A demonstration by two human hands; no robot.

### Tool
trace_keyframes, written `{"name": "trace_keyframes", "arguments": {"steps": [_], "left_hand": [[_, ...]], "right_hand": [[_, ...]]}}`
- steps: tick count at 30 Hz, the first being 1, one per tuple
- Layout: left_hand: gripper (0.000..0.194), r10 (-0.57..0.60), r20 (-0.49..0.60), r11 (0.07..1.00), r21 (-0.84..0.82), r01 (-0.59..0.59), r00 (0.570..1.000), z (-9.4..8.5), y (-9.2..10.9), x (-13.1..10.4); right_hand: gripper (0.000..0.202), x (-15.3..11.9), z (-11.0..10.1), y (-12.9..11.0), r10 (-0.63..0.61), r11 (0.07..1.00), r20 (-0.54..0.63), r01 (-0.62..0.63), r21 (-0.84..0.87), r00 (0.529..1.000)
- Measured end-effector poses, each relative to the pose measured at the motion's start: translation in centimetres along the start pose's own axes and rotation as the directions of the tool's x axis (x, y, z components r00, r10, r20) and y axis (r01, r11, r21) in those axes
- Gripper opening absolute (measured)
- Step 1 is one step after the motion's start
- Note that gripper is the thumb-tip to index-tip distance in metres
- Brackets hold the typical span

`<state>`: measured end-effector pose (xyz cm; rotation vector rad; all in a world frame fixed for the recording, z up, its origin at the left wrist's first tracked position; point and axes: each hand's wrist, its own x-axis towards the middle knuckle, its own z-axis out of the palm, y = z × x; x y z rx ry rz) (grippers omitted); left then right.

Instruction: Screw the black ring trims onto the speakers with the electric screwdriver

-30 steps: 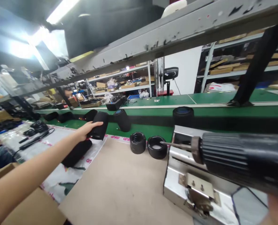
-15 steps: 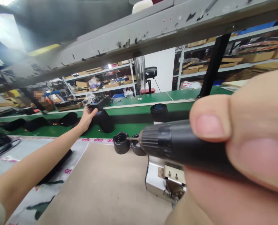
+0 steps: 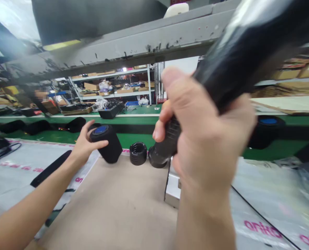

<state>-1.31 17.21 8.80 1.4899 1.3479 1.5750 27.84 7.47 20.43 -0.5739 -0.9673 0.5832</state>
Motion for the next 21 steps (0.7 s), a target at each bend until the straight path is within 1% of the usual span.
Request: {"name": "trace_keyframes", "arguments": {"steps": [1,2,3,4,5,6,7,8,9,10,11,12,13,14,15,17,18,19,21], "left_hand": [[0.122,-0.023,0.058,1.000,0.004,0.023,0.998,-0.4,-0.2,-1.7],[0.123,-0.037,0.101,0.999,0.017,0.036,0.994,-0.6,-0.7,-3.4],[0.123,-0.034,0.126,0.999,0.029,0.030,0.991,-0.8,-1.3,-4.8],[0.123,-0.005,0.128,1.000,0.029,0.002,0.992,-0.9,-2.1,-6.2],[0.123,0.033,0.127,0.999,0.014,-0.035,0.991,-0.9,-2.9,-7.3],[0.125,0.066,0.139,0.998,-0.014,-0.065,0.988,-0.9,-3.7,-8.2],[0.126,0.092,0.158,0.995,-0.045,-0.086,0.983,-0.8,-4.4,-8.8],[0.125,0.110,0.179,0.992,-0.073,-0.098,0.978,-0.9,-4.9,-9.2],[0.124,0.125,0.192,0.990,-0.092,-0.109,0.973,-0.9,-5.3,-9.4],[0.120,0.143,0.185,0.987,-0.098,-0.126,0.972,-1.1,-5.5,-9.4],[0.115,0.168,0.145,0.983,-0.093,-0.156,0.975,-1.4,-5.6,-9.2],[0.108,0.199,0.070,0.978,-0.079,-0.193,0.978,-1.7,-5.6,-8.9],[0.103,0.228,-0.028,0.972,-0.053,-0.229,0.973,-2.2,-5.4,-8.5],[0.099,0.252,-0.139,0.967,-0.015,-0.256,0.958,-2.7,-5.3,-8.1],[0.097,0.272,-0.256,0.961,0.030,-0.273,0.928,-3.1,-5.1,-7.7],[0.097,0.307,-0.451,0.951,0.122,-0.283,0.838,-4.0,-4.8,-7.1],[0.098,0.322,-0.510,0.947,0.155,-0.283,0.798,-4.4,-4.7,-6.8],[0.100,0.334,-0.544,0.942,0.177,-0.284,0.770,-4.7,-4.6,-6.7],[0.101,0.363,-0.558,0.932,0.205,-0.300,0.746,-5.0,-4.7,-6.4]], "right_hand": [[0.026,0.1,0.3,0.5,0.000,0.999,0.014,0.001,-0.033,1.000],[0.028,0.2,0.7,1.1,0.041,0.995,0.063,-0.035,-0.090,0.997],[0.029,0.2,1.0,1.9,0.133,0.978,0.145,-0.106,-0.181,0.980],[0.032,0.1,1.2,2.8,0.271,0.931,0.242,-0.190,-0.311,0.932],[0.034,-0.1,1.5,3.7,0.409,0.859,0.317,-0.243,-0.451,0.856],[0.035,-0.4,1.8,4.8,0.526,0.773,0.362,-0.256,-0.581,0.770],[0.034,-0.7,2.1,5.8,0.623,0.684,0.381,-0.240,-0.689,0.683],[0.033,-1.0,2.4,6.8,0.691,0.611,0.385,-0.209,-0.764,0.612],[0.033,-1.3,2.6,7.8,0.740,0.556,0.385,-0.180,-0.811,0.551],[0.034,-1.6,2.9,8.6,0.772,0.522,0.383,-0.160,-0.838,0.508],[0.036,-1.7,3.1,9.4,0.797,0.495,0.379,-0.149,-0.856,0.470],[0.038,-1.8,3.4,10.0,0.822,0.466,0.370,-0.139,-0.874,0.433],[0.039,-1.9,3.7,10.6,0.845,0.436,0.356,-0.131,-0.890,0.399],[0.039,-1.9,3.9,11.2,0.865,0.407,0.339,-0.124,-0.905,0.370],[0.039,-1.8,4.2,11.8,0.884,0.378,0.320,-0.118,-0.918,0.340],[0.036,-1.9,4.6,13.0,0.919,0.318,0.280,-0.101,-0.943,0.278],[0.034,-2.0,4.8,13.6,0.935,0.285,0.257,-0.087,-0.955,0.244],[0.033,-2.1,4.9,14.2,0.951,0.248,0.230,-0.068,-0.966,0.207],[0.032,-2.2,5.1,15.4,0.974,0.180,0.174,-0.024,-0.983,0.141]]}}
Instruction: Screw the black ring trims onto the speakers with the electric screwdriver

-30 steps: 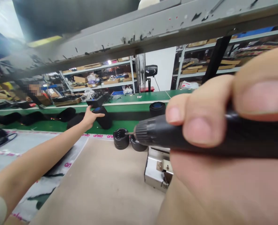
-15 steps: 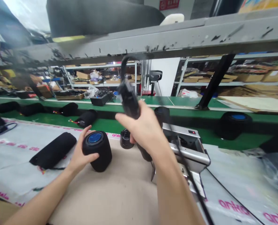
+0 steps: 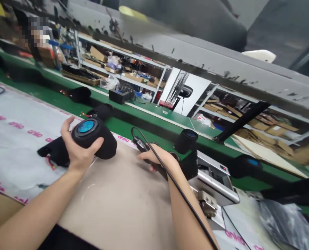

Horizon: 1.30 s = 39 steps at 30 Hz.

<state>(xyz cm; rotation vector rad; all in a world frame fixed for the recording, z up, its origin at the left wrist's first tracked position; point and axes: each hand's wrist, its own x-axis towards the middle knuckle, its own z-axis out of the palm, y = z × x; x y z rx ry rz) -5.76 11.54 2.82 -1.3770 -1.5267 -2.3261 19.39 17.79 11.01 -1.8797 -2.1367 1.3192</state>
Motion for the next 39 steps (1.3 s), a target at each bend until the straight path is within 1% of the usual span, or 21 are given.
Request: {"name": "trace_keyframes", "arguments": {"steps": [3,6,10,13,15,17,18,19,21,22,24,25,27,28,29,30,31,32,34,37,39], "left_hand": [[0.103,0.114,0.005,0.993,-0.013,-0.114,0.993,0.1,-0.4,0.1],[0.104,0.226,0.015,0.973,-0.043,-0.225,0.974,0.3,-0.7,0.0],[0.102,0.236,0.049,0.970,-0.072,-0.232,0.971,0.3,-0.3,0.0],[0.108,0.248,0.084,0.963,-0.133,-0.236,0.965,0.2,0.1,0.0],[0.113,0.247,0.106,0.960,-0.161,-0.229,0.963,0.1,0.3,0.0],[0.114,0.227,0.126,0.961,-0.191,-0.201,0.966,0.1,0.5,-0.1],[0.113,0.217,0.138,0.960,-0.210,-0.185,0.966,0.0,0.7,-0.1],[0.113,0.201,0.158,0.960,-0.229,-0.163,0.967,0.0,0.8,-0.2],[0.110,0.168,0.233,0.960,-0.260,-0.105,0.958,0.0,1.1,-0.6],[0.109,0.165,0.286,0.958,-0.276,-0.084,0.944,0.0,1.3,-0.9],[0.109,0.207,0.409,0.944,-0.323,-0.071,0.889,0.0,1.5,-1.6],[0.111,0.247,0.476,0.931,-0.358,-0.071,0.844,0.0,1.5,-2.0],[0.114,0.328,0.605,0.901,-0.430,-0.049,0.726,0.1,1.6,-3.0],[0.116,0.352,0.663,0.891,-0.454,-0.020,0.660,0.0,1.6,-3.4],[0.118,0.366,0.709,0.884,-0.468,0.014,0.603,0.0,1.6,-3.8],[0.121,0.368,0.745,0.881,-0.471,0.049,0.557,0.0,1.5,-4.1],[0.123,0.360,0.772,0.881,-0.466,0.083,0.524,-0.1,1.5,-4.3],[0.126,0.350,0.788,0.878,-0.465,0.116,0.506,-0.1,1.4,-4.4],[0.129,0.321,0.813,0.867,-0.458,0.194,0.486,-0.2,1.2,-4.5],[0.133,0.283,0.846,0.836,-0.449,0.316,0.452,-0.2,1.0,-4.4],[0.134,0.258,0.865,0.813,-0.435,0.386,0.431,-0.2,1.1,-4.3]], "right_hand": [[0.036,0.9,0.2,0.0,0.051,0.998,0.065,-0.048,-0.051,0.997],[0.044,0.3,0.5,0.1,0.051,0.997,0.105,-0.046,-0.058,0.993],[0.046,-2.7,2.1,0.6,0.051,0.998,0.169,-0.042,-0.054,0.984],[0.046,-5.4,3.5,0.9,0.079,0.996,0.208,-0.069,-0.057,0.975],[0.048,-7.1,4.0,1.0,0.097,0.995,0.218,-0.087,-0.055,0.971],[0.050,-8.8,4.0,1.2,0.099,0.995,0.215,-0.095,-0.030,0.971],[0.050,-9.6,3.8,1.4,0.091,0.996,0.190,-0.092,-0.003,0.978],[0.051,-10.6,3.5,1.7,0.076,0.996,0.134,-0.081,0.034,0.988],[0.053,-12.5,3.0,2.6,0.031,0.989,-0.058,-0.022,0.149,0.998],[0.055,-13.4,2.7,3.2,0.014,0.977,-0.182,0.025,0.214,0.983],[0.060,-14.8,2.6,4.4,0.024,0.943,-0.406,0.115,0.313,0.914],[0.062,-15.3,2.6,5.0,0.049,0.929,-0.484,0.138,0.342,0.873],[0.066,-15.7,3.1,5.9,0.102,0.918,-0.576,0.146,0.369,0.811],[0.067,-15.6,3.5,6.2,0.121,0.917,-0.590,0.137,0.374,0.798],[0.068,-15.4,4.0,6.4,0.133,0.916,-0.590,0.129,0.381,0.797],[0.068,-15.1,4.4,6.5,0.136,0.915,-0.577,0.122,0.386,0.805],[0.069,-14.6,4.9,6.4,0.134,0.914,-0.556,0.114,0.388,0.820],[0.070,-14.1,5.4,6.3,0.131,0.914,-0.535,0.106,0.390,0.835],[0.075,-13.0,6.1,5.9,0.114,0.912,-0.502,0.110,0.396,0.857],[0.084,-11.3,6.6,5.4,0.083,0.909,-0.476,0.130,0.397,0.875],[0.085,-10.4,6.7,5.3,0.065,0.910,-0.453,0.134,0.393,0.889]]}}
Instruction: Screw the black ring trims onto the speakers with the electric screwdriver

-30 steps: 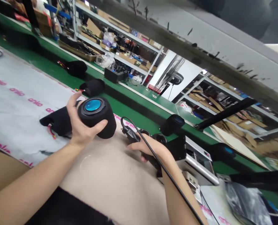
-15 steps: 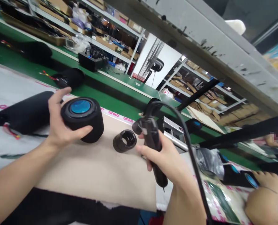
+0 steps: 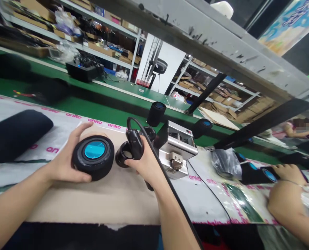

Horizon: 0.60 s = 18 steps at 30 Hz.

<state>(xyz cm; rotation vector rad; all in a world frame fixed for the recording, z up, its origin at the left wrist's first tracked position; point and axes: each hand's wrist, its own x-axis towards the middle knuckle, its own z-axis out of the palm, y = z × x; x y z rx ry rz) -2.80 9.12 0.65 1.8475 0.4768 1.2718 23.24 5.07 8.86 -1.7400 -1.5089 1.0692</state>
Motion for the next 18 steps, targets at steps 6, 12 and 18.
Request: {"name": "trace_keyframes", "arguments": {"steps": [6,12,18], "left_hand": [[0.133,-0.139,0.060,0.974,-0.175,0.147,0.989,-0.44,0.80,0.50],[0.118,-0.164,0.097,0.959,-0.216,0.181,0.982,-0.90,0.83,0.55],[0.107,-0.226,0.080,0.948,-0.209,0.239,0.971,-0.87,0.68,0.51]], "right_hand": [[0.072,0.79,0.35,0.53,0.008,1.000,0.056,-0.007,-0.019,0.998],[0.075,0.42,0.42,0.30,-0.009,1.000,0.061,0.010,-0.028,0.998],[0.072,0.34,-0.13,0.23,-0.015,1.000,0.043,0.015,-0.013,0.999]]}}
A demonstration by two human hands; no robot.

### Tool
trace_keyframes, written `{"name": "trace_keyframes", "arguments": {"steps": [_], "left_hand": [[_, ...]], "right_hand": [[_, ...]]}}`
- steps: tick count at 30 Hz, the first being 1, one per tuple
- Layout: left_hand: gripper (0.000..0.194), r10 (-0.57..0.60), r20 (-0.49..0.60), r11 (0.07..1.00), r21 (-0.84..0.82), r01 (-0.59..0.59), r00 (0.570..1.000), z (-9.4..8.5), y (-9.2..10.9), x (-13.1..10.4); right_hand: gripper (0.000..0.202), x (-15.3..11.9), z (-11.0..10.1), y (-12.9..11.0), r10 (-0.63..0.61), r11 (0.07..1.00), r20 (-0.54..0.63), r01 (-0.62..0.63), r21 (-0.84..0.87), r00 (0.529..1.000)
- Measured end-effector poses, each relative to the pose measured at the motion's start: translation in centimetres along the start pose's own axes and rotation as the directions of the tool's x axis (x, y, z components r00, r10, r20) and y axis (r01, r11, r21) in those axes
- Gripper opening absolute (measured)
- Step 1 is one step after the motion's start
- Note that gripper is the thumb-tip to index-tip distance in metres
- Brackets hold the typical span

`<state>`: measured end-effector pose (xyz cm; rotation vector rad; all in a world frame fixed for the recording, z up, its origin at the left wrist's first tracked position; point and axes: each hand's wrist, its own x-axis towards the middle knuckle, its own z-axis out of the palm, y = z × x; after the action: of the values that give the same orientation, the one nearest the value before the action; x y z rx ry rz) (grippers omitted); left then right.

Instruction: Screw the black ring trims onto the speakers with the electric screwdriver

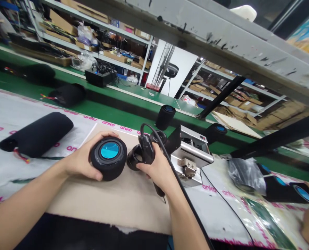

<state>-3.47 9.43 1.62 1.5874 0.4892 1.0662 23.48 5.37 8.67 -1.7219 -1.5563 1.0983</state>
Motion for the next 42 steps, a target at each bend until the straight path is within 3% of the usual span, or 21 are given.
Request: {"name": "trace_keyframes", "arguments": {"steps": [4,8,11,14,16,21,28,32,35,38,42], "left_hand": [[0.107,-0.034,0.028,0.996,-0.082,0.036,0.999,0.3,-0.2,0.0],[0.103,-0.004,0.076,0.982,-0.188,0.018,0.997,0.7,-0.5,0.4],[0.092,0.045,0.101,0.976,-0.216,-0.023,0.994,0.9,-0.4,1.0],[0.078,0.074,0.098,0.972,-0.230,-0.049,0.993,0.9,-0.4,1.2],[0.083,0.037,0.111,0.968,-0.251,-0.008,0.993,0.8,-0.6,1.1],[0.100,-0.028,0.113,0.947,-0.315,0.063,0.993,0.8,-0.9,0.8],[0.101,-0.050,0.181,0.927,-0.358,0.113,0.982,0.8,-0.6,0.9],[0.100,-0.015,0.198,0.955,-0.288,0.073,0.980,0.3,-0.6,0.6],[0.122,0.035,0.171,0.971,-0.238,0.007,0.985,0.3,-0.6,0.4],[0.141,0.016,0.183,0.985,-0.172,0.016,0.983,0.5,-0.3,0.4],[0.134,0.007,0.232,0.992,-0.123,0.023,0.973,0.9,0.2,0.7]], "right_hand": [[0.076,-1.5,-1.3,-2.2,-0.058,0.995,-0.056,0.063,0.073,0.997],[0.081,-3.4,-1.4,-5.6,-0.260,0.960,0.105,0.245,0.133,0.960],[0.072,-3.6,-0.4,-6.9,-0.366,0.926,0.198,0.376,-0.014,0.909],[0.067,-3.0,0.5,-6.9,-0.383,0.900,0.211,0.415,-0.134,0.899],[0.071,-2.6,0.6,-6.7,-0.373,0.903,0.219,0.407,-0.137,0.902],[0.076,-2.2,-0.6,-6.6,-0.364,0.929,0.239,0.369,0.023,0.900],[0.087,-1.4,-0.9,-5.0,-0.415,0.910,0.322,0.378,0.172,0.851],[0.080,-1.6,-0.5,-4.8,-0.410,0.911,0.315,0.369,0.184,0.856],[0.077,-1.9,-0.5,-4.9,-0.415,0.910,0.307,0.385,0.154,0.857],[0.071,-2.0,-0.6,-5.1,-0.414,0.910,0.290,0.396,0.120,0.863],[0.072,-2.1,-0.8,-5.5,-0.447,0.893,0.297,0.438,0.102,0.844]]}}
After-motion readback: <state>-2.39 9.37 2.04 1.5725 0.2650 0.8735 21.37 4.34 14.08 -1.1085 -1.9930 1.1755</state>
